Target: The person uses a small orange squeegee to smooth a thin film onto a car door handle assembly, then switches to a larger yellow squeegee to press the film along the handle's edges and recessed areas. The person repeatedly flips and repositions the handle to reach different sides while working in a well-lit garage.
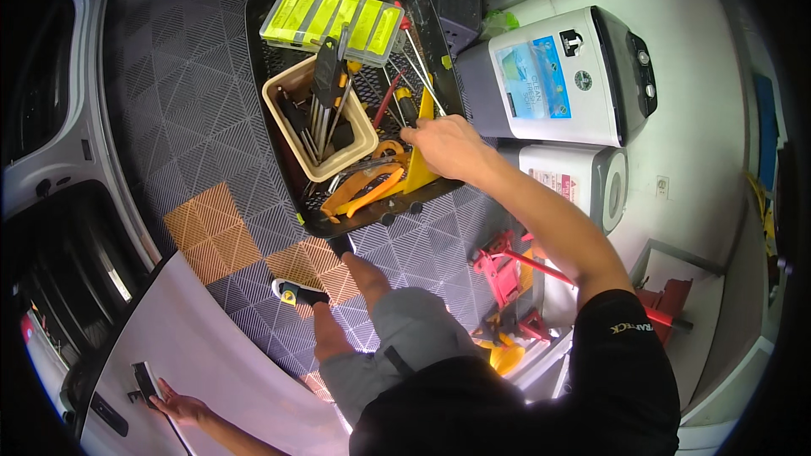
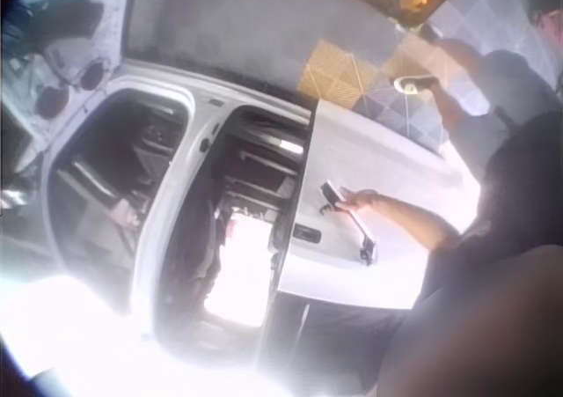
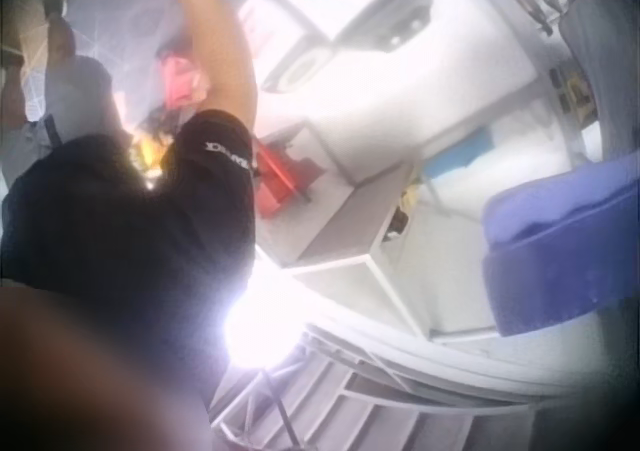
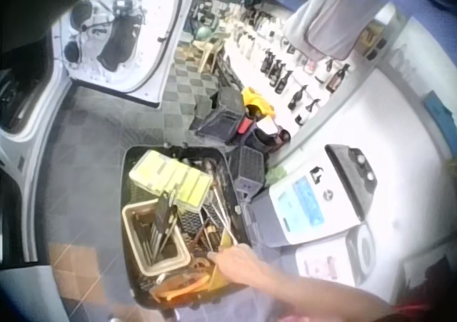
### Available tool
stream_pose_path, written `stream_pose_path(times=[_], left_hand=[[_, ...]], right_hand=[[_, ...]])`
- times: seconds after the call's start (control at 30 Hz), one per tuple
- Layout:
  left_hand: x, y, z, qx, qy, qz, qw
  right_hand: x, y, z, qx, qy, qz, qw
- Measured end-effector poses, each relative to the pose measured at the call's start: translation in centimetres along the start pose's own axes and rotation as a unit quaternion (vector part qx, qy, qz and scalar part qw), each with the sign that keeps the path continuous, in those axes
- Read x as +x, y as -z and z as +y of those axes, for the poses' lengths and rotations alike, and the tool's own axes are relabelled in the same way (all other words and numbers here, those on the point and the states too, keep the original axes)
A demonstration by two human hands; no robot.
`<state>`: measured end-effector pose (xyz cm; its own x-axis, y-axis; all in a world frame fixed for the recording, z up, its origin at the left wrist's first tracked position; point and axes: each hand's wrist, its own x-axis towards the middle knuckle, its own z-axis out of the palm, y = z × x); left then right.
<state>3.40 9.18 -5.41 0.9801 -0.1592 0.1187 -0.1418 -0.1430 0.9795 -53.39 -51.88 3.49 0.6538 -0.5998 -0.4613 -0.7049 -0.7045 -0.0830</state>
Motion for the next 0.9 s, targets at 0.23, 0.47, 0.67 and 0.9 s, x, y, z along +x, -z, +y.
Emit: stream_pose_path(times=[0.23, 0.47, 0.67, 0.9], left_hand=[[0.2, 0.9, -0.2, -0.011, 0.01, -0.003, 1.0], [0.2, 0.8, -0.3, 0.015, -0.008, 0.006, 1.0], [-0.2, 0.1, 0.4, 0.035, -0.017, 0.001, 0.999], [-0.9, -1.0, 1.8, -0.019, 0.008, -0.001, 1.0]], right_hand=[[-3.0, 0.8, 1.3, -0.063, -0.009, -0.102, 0.993], [-4.1, 0.9, 1.3, -0.019, 0.008, -0.063, 0.998], [-3.8, 0.9, 1.3, -0.051, 0.021, -0.074, 0.996], [-3.2, 1.4, 2.1, -0.031, 0.05, -0.086, 0.995]])
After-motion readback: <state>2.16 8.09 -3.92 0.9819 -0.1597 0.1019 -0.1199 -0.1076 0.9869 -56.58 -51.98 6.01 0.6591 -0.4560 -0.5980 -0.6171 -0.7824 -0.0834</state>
